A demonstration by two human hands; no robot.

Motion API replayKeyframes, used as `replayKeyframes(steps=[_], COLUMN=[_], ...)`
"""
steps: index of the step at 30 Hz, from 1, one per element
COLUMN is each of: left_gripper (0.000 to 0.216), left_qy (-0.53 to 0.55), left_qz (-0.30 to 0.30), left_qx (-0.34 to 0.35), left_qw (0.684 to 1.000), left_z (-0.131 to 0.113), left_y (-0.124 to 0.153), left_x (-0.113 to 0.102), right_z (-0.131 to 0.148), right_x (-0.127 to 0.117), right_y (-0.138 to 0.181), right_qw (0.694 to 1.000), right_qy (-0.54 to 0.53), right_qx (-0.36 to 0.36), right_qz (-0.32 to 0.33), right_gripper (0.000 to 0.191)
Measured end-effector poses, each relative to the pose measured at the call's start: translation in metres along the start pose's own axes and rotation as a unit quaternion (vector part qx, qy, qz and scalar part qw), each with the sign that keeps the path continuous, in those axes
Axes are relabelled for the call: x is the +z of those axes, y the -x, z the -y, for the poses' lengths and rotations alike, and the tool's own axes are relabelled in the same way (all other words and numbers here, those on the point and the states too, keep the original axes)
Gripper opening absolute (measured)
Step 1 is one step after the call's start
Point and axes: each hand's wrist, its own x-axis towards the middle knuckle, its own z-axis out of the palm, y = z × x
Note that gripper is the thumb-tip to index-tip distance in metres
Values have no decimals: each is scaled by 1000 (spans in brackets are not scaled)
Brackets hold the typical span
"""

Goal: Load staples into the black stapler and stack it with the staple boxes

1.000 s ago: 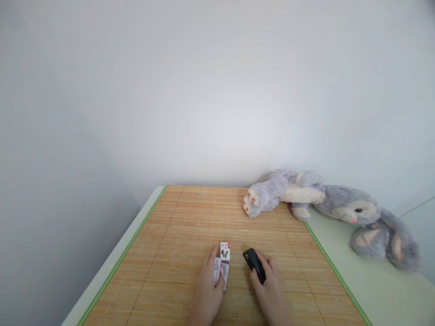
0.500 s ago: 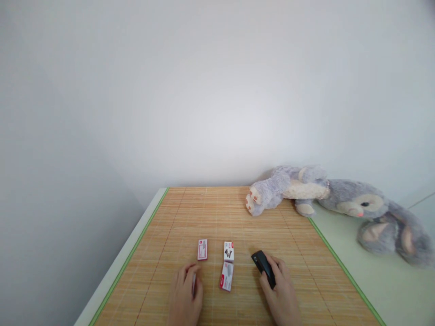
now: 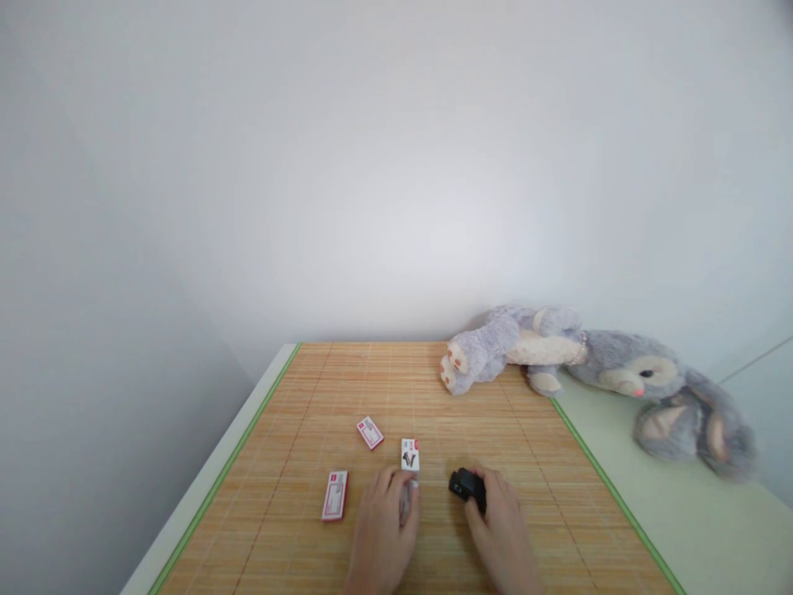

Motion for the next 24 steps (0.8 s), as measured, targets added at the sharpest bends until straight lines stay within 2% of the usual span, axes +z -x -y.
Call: replayKeyframes(steps=[2,4,7,12,15,18,21,24], left_gripper=[42,51,50,54,67,71,69,72], left_qy=[20,18,5,-25,-52,-73,-103,-120], left_qz=[9,5,2,20,24,17,-29,-64], left_qx=[-3,-9,-26,21,56,71,60,58], left_qw=[1000,1000,1000,999,997,995,992,989], left_z=[-10,-10,1,27,37,40,40,40], left_y=[0,1,14,51,60,55,48,45], left_x=[10,16,19,24,26,24,22,22], right_z=[5,11,21,56,82,98,97,88], right_x=[1,1,4,26,44,58,61,55], right_y=[0,-2,-7,-16,-22,-28,-35,-40], right_qw=[1000,999,999,999,999,991,965,948], right_qy=[14,29,48,40,-14,-132,-256,-314], right_qx=[10,19,21,-17,-36,-5,50,52], right_qz=[5,6,-1,-5,2,-8,-16,4], right_gripper=[29,27,26,18,11,11,17,23])
